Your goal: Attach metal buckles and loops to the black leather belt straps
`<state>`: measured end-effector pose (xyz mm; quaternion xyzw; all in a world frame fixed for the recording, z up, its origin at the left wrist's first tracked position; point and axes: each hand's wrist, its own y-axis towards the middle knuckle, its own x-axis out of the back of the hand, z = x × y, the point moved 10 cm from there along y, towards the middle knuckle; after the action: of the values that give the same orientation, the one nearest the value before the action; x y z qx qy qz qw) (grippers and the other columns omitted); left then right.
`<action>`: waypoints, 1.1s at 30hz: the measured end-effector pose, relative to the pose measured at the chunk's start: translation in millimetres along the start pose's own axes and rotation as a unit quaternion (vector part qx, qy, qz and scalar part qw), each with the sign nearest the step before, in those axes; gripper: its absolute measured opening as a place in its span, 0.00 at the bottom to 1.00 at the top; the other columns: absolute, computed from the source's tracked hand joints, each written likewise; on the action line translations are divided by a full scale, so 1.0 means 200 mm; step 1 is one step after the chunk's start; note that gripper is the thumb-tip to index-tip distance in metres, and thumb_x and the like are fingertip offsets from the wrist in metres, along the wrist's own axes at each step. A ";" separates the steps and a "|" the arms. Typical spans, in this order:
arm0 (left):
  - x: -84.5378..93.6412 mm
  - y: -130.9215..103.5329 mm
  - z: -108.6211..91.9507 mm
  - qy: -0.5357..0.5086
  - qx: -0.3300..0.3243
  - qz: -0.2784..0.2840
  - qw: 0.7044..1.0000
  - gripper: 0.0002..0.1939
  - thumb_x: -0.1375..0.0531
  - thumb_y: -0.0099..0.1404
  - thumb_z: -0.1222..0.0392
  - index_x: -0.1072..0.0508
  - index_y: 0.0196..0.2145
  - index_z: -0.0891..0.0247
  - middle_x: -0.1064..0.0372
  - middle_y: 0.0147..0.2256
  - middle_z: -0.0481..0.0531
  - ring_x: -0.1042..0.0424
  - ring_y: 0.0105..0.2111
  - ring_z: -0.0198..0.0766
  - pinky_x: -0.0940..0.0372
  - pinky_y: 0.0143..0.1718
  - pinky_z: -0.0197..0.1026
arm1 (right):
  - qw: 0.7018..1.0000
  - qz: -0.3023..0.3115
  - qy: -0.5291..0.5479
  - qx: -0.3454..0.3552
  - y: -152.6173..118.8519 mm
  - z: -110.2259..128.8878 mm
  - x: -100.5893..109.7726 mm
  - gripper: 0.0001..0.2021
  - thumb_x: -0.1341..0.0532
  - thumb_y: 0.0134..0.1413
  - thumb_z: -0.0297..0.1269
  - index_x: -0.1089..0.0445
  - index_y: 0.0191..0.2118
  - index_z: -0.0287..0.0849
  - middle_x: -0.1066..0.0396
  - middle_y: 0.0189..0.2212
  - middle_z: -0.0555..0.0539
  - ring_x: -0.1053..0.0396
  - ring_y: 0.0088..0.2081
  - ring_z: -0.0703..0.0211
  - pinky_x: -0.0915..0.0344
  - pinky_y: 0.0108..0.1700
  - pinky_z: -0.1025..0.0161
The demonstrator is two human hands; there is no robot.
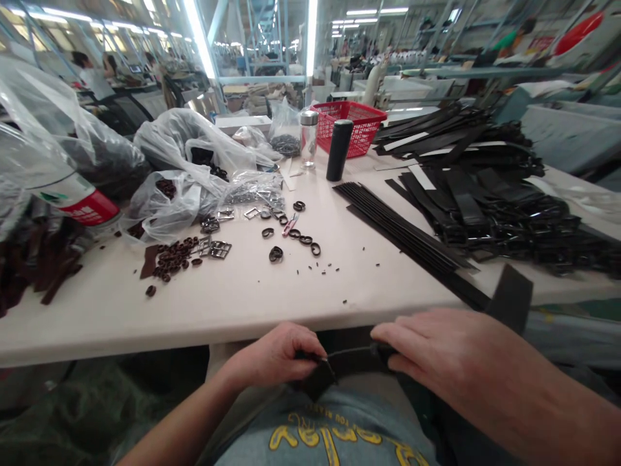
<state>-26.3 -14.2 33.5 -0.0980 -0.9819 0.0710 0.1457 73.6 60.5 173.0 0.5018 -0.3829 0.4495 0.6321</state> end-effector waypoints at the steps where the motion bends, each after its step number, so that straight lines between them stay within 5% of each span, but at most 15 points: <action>1: -0.02 0.02 0.00 -0.002 -0.003 -0.009 1.000 0.06 0.38 0.60 0.64 0.20 0.33 0.64 0.29 0.29 0.49 0.33 0.30 0.33 0.39 0.33 0.34 | 0.998 0.013 -0.032 0.050 0.05 0.04 0.00 0.08 0.42 0.59 0.27 0.27 0.31 0.44 0.28 0.21 0.50 0.32 0.23 0.59 0.37 0.33 0.63; 3: -0.04 0.05 0.02 -0.049 0.012 -0.050 0.997 0.07 0.38 0.61 0.61 0.21 0.31 0.66 0.31 0.27 0.48 0.35 0.27 0.32 0.40 0.30 0.33 | 0.993 -0.013 -0.070 0.099 0.14 0.04 0.04 0.10 0.44 0.61 0.26 0.27 0.34 0.42 0.25 0.25 0.49 0.29 0.28 0.59 0.35 0.45 0.58; 5: -0.02 0.07 0.06 -0.140 0.037 -0.116 0.983 0.09 0.37 0.60 0.57 0.22 0.30 0.67 0.33 0.24 0.47 0.37 0.25 0.31 0.41 0.27 0.32 | 0.991 -0.096 -0.068 0.062 0.19 -0.06 0.10 0.08 0.43 0.63 0.27 0.27 0.39 0.42 0.22 0.36 0.45 0.25 0.38 0.56 0.37 0.54 0.55; 7: 0.00 0.09 0.11 -0.229 0.055 -0.185 0.954 0.12 0.35 0.58 0.54 0.22 0.29 0.67 0.32 0.24 0.48 0.37 0.24 0.31 0.41 0.26 0.32 | 0.983 -0.180 -0.018 -0.026 0.16 -0.20 0.13 0.07 0.42 0.63 0.30 0.27 0.42 0.42 0.22 0.42 0.44 0.25 0.43 0.55 0.35 0.52 0.57; 9: 0.03 0.11 0.14 -0.281 0.054 -0.235 0.929 0.13 0.33 0.55 0.53 0.21 0.29 0.67 0.29 0.24 0.49 0.36 0.25 0.31 0.40 0.27 0.32 | 0.964 -0.225 0.059 -0.128 0.08 -0.33 0.09 0.07 0.42 0.63 0.33 0.26 0.40 0.42 0.22 0.37 0.46 0.25 0.38 0.56 0.32 0.44 0.61; 11: 0.06 0.13 0.16 -0.304 0.047 -0.270 0.912 0.12 0.31 0.54 0.53 0.21 0.29 0.66 0.28 0.24 0.48 0.35 0.25 0.31 0.40 0.28 0.32 | 0.946 -0.194 0.151 -0.211 -0.02 -0.41 -0.06 0.07 0.41 0.62 0.36 0.26 0.37 0.42 0.23 0.31 0.48 0.26 0.33 0.57 0.32 0.37 0.63; 14: 0.06 0.16 0.16 -0.332 0.037 -0.295 0.895 0.12 0.31 0.54 0.53 0.20 0.31 0.65 0.27 0.25 0.48 0.32 0.26 0.32 0.38 0.30 0.32 | 0.913 -0.054 0.318 -0.251 -0.10 -0.36 -0.38 0.08 0.38 0.59 0.39 0.25 0.41 0.42 0.22 0.35 0.47 0.25 0.35 0.56 0.31 0.38 0.63; 16: 0.04 0.19 0.15 -0.344 0.029 -0.288 0.893 0.12 0.31 0.55 0.53 0.19 0.33 0.64 0.25 0.28 0.49 0.29 0.30 0.36 0.34 0.35 0.36 | 0.877 -0.014 0.417 -0.239 -0.12 -0.28 -0.52 0.14 0.35 0.57 0.42 0.26 0.48 0.42 0.22 0.41 0.45 0.25 0.40 0.53 0.30 0.43 0.60; 20: 0.00 0.22 0.10 -0.311 0.007 -0.299 0.902 0.11 0.31 0.55 0.54 0.18 0.32 0.63 0.24 0.30 0.50 0.28 0.33 0.38 0.33 0.41 0.39 | 0.791 -0.119 0.539 -0.263 -0.14 -0.26 -0.60 0.18 0.35 0.57 0.48 0.26 0.47 0.42 0.23 0.41 0.45 0.27 0.43 0.52 0.32 0.47 0.58; 29: -0.11 0.27 0.15 -0.362 0.032 -0.288 0.886 0.11 0.32 0.58 0.53 0.20 0.33 0.64 0.27 0.25 0.47 0.30 0.26 0.31 0.34 0.34 0.34 | 0.555 -0.225 0.710 -0.370 -0.17 -0.28 -0.76 0.20 0.33 0.52 0.52 0.22 0.42 0.40 0.23 0.35 0.45 0.32 0.31 0.63 0.39 0.27 0.69; 33: -0.15 0.30 0.20 -0.395 0.060 -0.289 0.870 0.15 0.30 0.54 0.50 0.22 0.32 0.65 0.27 0.28 0.48 0.30 0.26 0.31 0.33 0.34 0.35 | 0.503 -0.260 0.724 -0.394 -0.17 -0.30 -0.77 0.19 0.32 0.50 0.51 0.22 0.38 0.38 0.23 0.31 0.45 0.30 0.29 0.62 0.40 0.24 0.71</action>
<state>-0.1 32.3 -22.8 0.2349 -0.9360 0.1176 -0.2342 61.9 86.8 7.2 -0.2224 0.2180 0.2739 0.9099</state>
